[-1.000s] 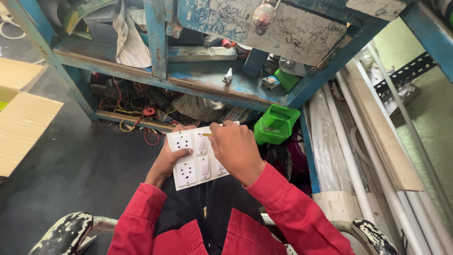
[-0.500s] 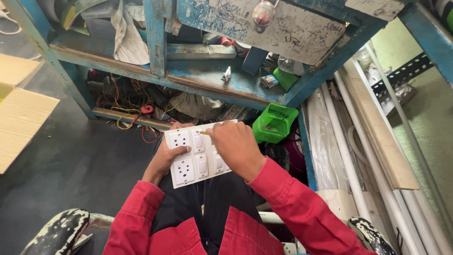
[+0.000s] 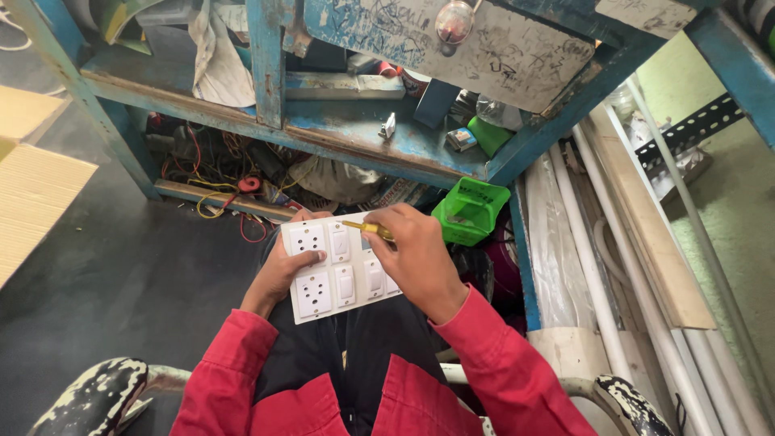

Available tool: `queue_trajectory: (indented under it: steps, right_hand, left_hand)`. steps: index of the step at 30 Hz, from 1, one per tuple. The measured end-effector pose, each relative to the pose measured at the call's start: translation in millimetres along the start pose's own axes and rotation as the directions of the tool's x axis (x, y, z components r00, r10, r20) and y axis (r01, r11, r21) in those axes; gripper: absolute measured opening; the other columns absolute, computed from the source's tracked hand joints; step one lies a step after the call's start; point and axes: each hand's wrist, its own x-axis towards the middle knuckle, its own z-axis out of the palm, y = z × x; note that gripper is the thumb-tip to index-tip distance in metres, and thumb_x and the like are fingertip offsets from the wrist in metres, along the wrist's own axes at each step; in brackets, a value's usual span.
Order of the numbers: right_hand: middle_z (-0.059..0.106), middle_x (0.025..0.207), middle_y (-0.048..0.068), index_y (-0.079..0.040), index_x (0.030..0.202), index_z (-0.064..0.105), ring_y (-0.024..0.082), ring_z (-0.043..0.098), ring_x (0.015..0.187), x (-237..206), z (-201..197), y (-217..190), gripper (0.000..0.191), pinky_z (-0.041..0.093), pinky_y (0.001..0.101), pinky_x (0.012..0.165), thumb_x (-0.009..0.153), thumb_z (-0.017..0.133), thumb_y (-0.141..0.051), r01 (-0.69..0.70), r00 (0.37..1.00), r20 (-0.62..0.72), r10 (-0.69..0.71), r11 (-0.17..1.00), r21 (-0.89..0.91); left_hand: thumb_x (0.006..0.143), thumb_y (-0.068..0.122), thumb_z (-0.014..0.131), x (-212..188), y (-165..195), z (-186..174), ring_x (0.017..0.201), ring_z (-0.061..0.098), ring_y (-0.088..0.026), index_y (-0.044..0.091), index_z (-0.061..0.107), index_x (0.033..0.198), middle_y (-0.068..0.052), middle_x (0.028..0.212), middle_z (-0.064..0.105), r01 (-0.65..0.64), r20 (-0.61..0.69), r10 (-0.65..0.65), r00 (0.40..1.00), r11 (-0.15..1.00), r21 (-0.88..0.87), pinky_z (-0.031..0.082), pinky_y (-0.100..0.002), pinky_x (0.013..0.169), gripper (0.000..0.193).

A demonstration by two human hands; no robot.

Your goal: The person sits on a chair with a white electrical switch and socket plate resting on their lap and uses a screwdriver to unscrew screws from the plate and its sockets. They reposition the plate on their lap and continue unscrewing different screws, at one point reaching to the shelf behind them before resuming work on the plate.

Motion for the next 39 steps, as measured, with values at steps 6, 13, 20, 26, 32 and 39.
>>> queue_trajectory:
  steps: [6, 13, 20, 26, 32, 39]
  right_hand:
    - [0.071, 0.094, 0.015, -0.001, 0.099, 0.073, 0.033, 0.073, 0.082, -9, 4, 6, 0.015, 0.058, 0.0383, 0.069, 0.085, 0.076, -0.005, 0.015, 1.000, 0.007, -0.015, 0.999, -0.032]
    - [0.070, 0.094, 0.015, 0.000, 0.100, 0.073, 0.032, 0.073, 0.083, -15, 12, 9, 0.014, 0.058, 0.0381, 0.070, 0.086, 0.075, -0.003, 0.048, 0.996, -0.071, -0.048, 0.999, 0.004]
    - [0.069, 0.086, 0.017, 0.000, 0.087, 0.071, 0.036, 0.071, 0.081, -5, 12, 8, 0.018, 0.056, 0.0441, 0.072, 0.094, 0.075, -0.017, -0.069, 0.990, 0.101, 0.099, 0.960, -0.271]
    - [0.069, 0.082, 0.017, -0.001, 0.080, 0.069, 0.037, 0.071, 0.079, 19, 4, 5, 0.012, 0.055, 0.0470, 0.069, 0.081, 0.071, -0.013, 0.385, 0.915, 0.278, -0.291, 0.837, -0.389]
    - [0.068, 0.084, 0.016, -0.005, 0.089, 0.070, 0.034, 0.071, 0.078, 19, 6, -1, 0.037, 0.057, 0.0423, 0.063, 0.096, 0.063, -0.041, 0.251, 0.907, 0.421, 0.033, 0.759, -0.600]
    - [0.064, 0.088, 0.015, -0.002, 0.086, 0.064, 0.037, 0.069, 0.086, 18, -4, -2, 0.013, 0.055, 0.0466, 0.071, 0.074, 0.060, 0.000, 0.538, 0.843, 0.245, -0.479, 0.768, -0.349]
  left_hand:
    - [0.068, 0.006, 0.071, 0, -2, -1, 0.109, 0.060, -0.018, 0.007, 0.049, 0.102, -0.013, 0.132, 0.060, 0.018, -0.012, -0.018, 1.000, 1.000, -0.010, 0.052, -0.032, 0.093, 0.040]
    - [0.068, 0.006, 0.072, 2, -1, -2, 0.110, 0.062, -0.018, 0.006, 0.051, 0.104, -0.012, 0.130, 0.060, 0.029, -0.016, -0.030, 0.999, 0.999, -0.033, 0.053, -0.033, 0.094, 0.042]
    - [0.070, 0.005, 0.074, -1, -2, -1, 0.111, 0.062, -0.015, 0.005, 0.053, 0.110, -0.010, 0.131, 0.062, 0.003, -0.001, -0.003, 1.000, 0.997, 0.071, 0.053, -0.032, 0.095, 0.046]
    - [0.070, 0.005, 0.076, -2, 1, -3, 0.111, 0.058, -0.014, 0.004, 0.056, 0.113, -0.008, 0.130, 0.061, -0.007, 0.008, 0.005, 1.000, 0.984, 0.177, 0.049, -0.031, 0.097, 0.048]
    - [0.070, 0.006, 0.077, -1, 0, -2, 0.110, 0.059, -0.014, 0.003, 0.055, 0.110, -0.006, 0.130, 0.062, -0.003, 0.004, 0.002, 1.000, 0.991, 0.134, 0.050, -0.031, 0.096, 0.046]
    - [0.068, 0.008, 0.075, -3, 1, -2, 0.106, 0.060, -0.013, 0.004, 0.056, 0.114, -0.007, 0.123, 0.064, 0.011, 0.001, -0.011, 1.000, 0.992, 0.124, 0.052, -0.031, 0.093, 0.050]
